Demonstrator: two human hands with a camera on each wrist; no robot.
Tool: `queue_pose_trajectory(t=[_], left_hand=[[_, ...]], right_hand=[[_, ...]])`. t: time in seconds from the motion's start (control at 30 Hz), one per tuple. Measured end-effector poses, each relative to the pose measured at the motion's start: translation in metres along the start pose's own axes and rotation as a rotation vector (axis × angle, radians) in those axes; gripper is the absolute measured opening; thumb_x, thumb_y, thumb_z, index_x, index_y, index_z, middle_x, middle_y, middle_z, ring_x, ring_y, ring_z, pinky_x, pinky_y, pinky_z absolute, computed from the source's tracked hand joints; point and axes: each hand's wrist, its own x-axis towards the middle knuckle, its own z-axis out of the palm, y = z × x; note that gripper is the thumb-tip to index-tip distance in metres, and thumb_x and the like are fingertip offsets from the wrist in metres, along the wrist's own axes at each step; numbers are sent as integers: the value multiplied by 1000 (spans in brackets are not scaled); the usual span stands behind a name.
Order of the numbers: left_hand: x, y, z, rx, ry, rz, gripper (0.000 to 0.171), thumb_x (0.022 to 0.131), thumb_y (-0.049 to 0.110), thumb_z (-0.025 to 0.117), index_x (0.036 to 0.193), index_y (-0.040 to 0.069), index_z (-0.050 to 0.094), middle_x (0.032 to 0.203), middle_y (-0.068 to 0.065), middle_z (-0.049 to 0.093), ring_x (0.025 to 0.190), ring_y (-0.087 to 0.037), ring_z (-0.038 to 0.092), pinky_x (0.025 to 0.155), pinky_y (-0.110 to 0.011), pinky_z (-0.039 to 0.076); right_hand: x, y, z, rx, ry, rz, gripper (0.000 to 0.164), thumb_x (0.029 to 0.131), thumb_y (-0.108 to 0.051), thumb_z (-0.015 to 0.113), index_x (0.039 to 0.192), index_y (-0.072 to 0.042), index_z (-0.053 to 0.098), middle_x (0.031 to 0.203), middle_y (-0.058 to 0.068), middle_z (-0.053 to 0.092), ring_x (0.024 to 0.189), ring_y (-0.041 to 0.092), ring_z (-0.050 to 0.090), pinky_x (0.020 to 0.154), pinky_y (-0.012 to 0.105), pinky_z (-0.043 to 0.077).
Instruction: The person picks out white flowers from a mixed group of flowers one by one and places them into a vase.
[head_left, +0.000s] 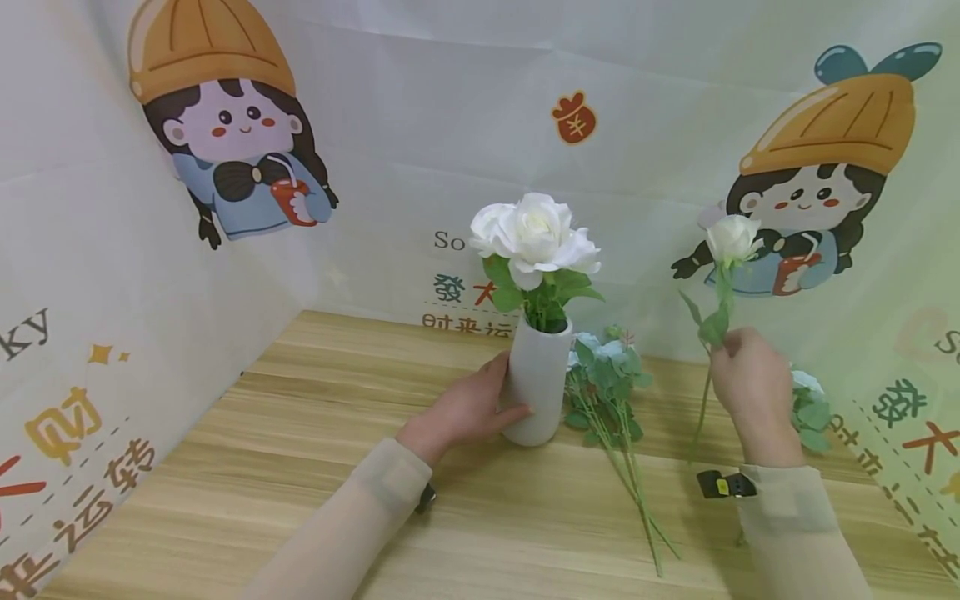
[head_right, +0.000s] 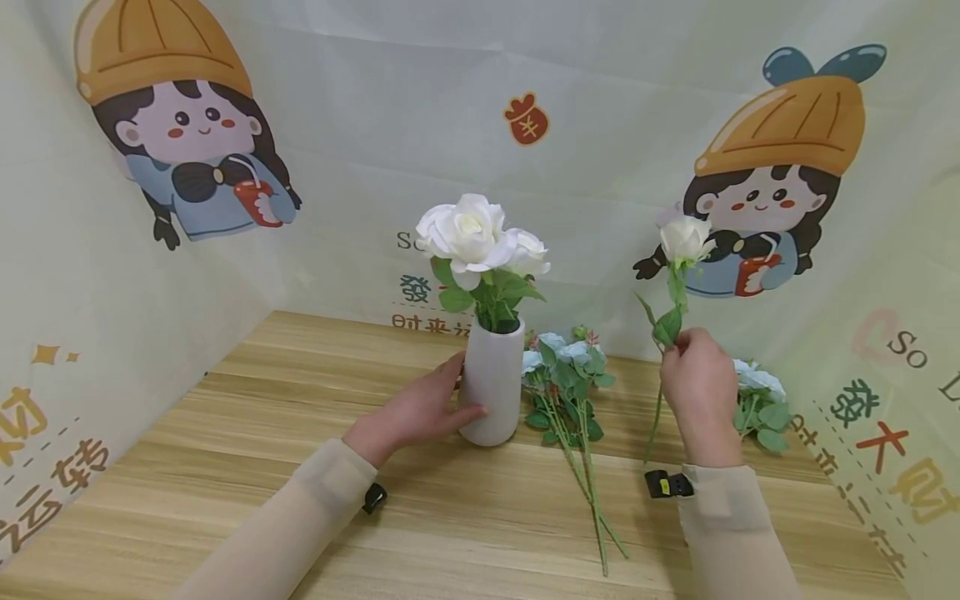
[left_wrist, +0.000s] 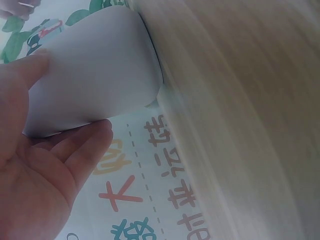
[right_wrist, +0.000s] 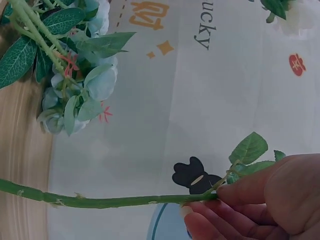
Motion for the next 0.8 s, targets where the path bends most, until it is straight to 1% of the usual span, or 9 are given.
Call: queue_pose_trajectory(t=[0.2, 0.4, 0.67, 0.8], left_hand=[[0, 1, 0, -5, -5, -16, 93, 97, 48, 67, 159, -2, 19, 155, -25, 43, 138, -35, 51, 113, -47, 47], [0, 1, 0, -5, -10, -18, 94, 97, 49, 66, 160, -2, 19, 156, -25, 43, 139, -35, 51, 114, -47, 46], [1, -1, 1, -4, -5, -6, 93, 97, 49, 65, 159, -3, 19, 156, -25, 42, 139, -36, 51, 114, -47, 46], [1, -2, 2, -3, -3, 7, 93, 98, 48, 65, 159, -5, 19, 156, -27, 41, 140, -36, 50, 114, -47, 46]], right_hand=[[-3, -8, -2, 30, 33, 2, 44, 106, -24, 43, 132, 9, 57, 125, 32, 64, 109, 52, 61, 79, 60, 52], [-7, -14, -4, 55, 95, -21, 42, 107, -25, 44, 130, 6, 59, 124, 29, 65, 110, 51, 61, 82, 62, 52], [-9, -22, -6, 77, 209, -88, 37, 105, -21, 46, 125, 4, 65, 117, 27, 70, 104, 48, 66, 78, 60, 53], [-12, -27, -8, 90, 248, -112, 36, 105, -20, 46, 125, 0, 67, 115, 26, 71, 100, 45, 69, 75, 59, 54]])
